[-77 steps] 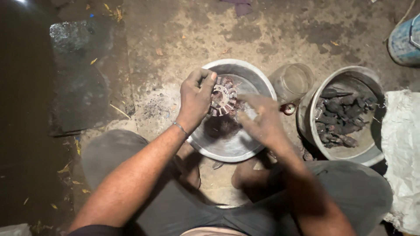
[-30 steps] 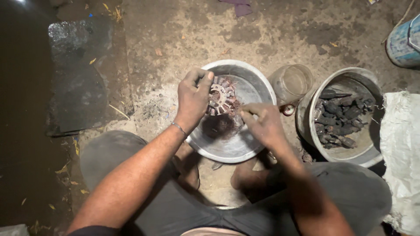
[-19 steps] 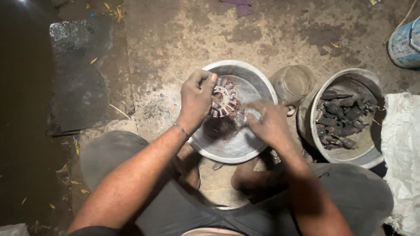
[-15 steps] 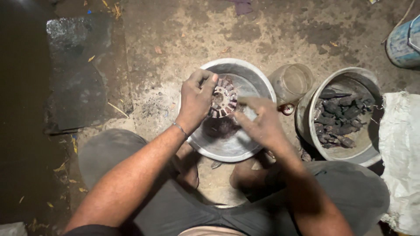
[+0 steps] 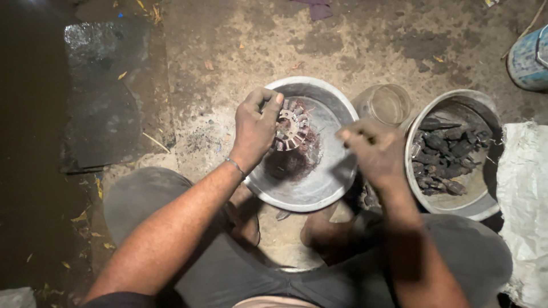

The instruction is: The person sits on the ground and dismantles electric motor armatures, pulling copper windings and wire out of the metal cores by hand and with pliers. They collect the extracted copper in a basin and place stripped metal parts aside, working through the components one at a time.

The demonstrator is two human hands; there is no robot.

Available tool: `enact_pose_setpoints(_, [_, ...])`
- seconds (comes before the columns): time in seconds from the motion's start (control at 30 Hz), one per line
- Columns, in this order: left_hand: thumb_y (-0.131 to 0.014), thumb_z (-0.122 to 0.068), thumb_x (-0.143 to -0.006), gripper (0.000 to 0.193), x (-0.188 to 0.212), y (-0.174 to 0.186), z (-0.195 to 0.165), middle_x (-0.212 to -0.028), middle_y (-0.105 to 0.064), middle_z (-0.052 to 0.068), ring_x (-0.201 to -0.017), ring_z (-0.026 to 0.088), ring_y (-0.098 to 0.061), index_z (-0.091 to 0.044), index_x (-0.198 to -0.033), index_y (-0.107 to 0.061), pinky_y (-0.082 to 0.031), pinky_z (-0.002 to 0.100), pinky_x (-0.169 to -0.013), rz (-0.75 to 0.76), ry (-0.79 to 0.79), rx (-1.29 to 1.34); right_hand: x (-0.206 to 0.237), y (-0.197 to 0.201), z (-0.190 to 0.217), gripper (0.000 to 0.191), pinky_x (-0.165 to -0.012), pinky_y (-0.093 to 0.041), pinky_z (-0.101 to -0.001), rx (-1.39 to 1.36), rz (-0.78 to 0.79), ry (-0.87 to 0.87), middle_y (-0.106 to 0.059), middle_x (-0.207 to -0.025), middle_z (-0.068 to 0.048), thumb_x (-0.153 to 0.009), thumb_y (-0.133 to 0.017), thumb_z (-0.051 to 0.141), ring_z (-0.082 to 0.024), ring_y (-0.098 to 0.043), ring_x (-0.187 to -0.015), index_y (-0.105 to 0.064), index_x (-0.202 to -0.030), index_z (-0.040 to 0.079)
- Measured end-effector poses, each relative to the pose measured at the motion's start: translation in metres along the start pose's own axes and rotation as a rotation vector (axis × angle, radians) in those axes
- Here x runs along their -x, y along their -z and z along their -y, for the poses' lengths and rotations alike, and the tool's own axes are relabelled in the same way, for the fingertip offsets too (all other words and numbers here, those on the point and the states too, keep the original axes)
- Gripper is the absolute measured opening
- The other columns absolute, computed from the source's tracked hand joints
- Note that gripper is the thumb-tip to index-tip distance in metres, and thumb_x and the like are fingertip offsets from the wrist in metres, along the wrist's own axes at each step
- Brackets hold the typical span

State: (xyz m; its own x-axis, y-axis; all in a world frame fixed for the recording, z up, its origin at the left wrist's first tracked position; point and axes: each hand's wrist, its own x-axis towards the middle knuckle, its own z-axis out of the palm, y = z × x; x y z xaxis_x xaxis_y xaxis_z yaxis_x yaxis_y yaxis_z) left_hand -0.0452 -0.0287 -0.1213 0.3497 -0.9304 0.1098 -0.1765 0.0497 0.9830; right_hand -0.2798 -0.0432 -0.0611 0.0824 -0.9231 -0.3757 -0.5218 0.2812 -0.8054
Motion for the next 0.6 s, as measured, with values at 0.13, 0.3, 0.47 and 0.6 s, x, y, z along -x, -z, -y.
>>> enact_pose_setpoints(0.13, [-0.066, -0.022, -0.101, 0.022, 0.001, -0.001, 0.000, -0.084, -0.065, 0.002, -0.080, 0.010, -0.058, -0.002, -0.095, -0.068, -0.050, 0.029, -0.074, 0.042, 0.073, 0.111, -0.011, -0.009, -0.001, 0.028, -0.073, -0.060, -0.0438, 0.237, 0.112, -0.075, -0.077, -0.103, -0.014, -0.089, -0.069, 0.026, -0.025, -0.079, -0.074, -0.078, -0.108, 0.008])
enact_pose_setpoints(0.3, [-0.066, -0.021, -0.101, 0.021, 0.002, -0.002, -0.002, -0.084, -0.067, 0.003, -0.082, 0.011, -0.059, -0.001, -0.095, -0.067, -0.051, 0.029, -0.077, 0.018, 0.007, 0.026, -0.004, -0.028, -0.017, 0.039, -0.095, -0.057, -0.0416, 0.310, -0.029, 0.878, -0.074, -0.116, -0.018, -0.085, -0.071, 0.017, -0.032, -0.073, -0.105, -0.073, -0.119, -0.001])
enact_pose_setpoints(0.47, [-0.066, -0.022, -0.101, 0.022, 0.003, 0.000, -0.002, -0.083, -0.067, 0.004, -0.080, 0.011, -0.059, -0.001, -0.094, -0.067, -0.050, 0.029, -0.075, 0.029, 0.011, -0.005, 0.000, -0.028, -0.013, 0.021, -0.085, -0.057, -0.0365, 0.227, 0.017, 0.658, -0.078, -0.098, -0.015, -0.090, -0.072, 0.020, -0.024, -0.074, -0.092, -0.077, -0.102, 0.004])
enact_pose_setpoints(0.6, [-0.067, -0.022, -0.100, 0.022, 0.003, 0.001, -0.003, -0.082, -0.067, 0.004, -0.080, 0.011, -0.060, -0.001, -0.095, -0.067, -0.051, 0.029, -0.074, 0.006, -0.015, -0.022, -0.003, -0.020, -0.014, 0.016, -0.084, -0.053, -0.0388, 0.268, -0.148, 0.760, -0.078, -0.093, -0.013, -0.094, -0.070, 0.017, -0.024, -0.072, -0.088, -0.078, -0.098, 0.004])
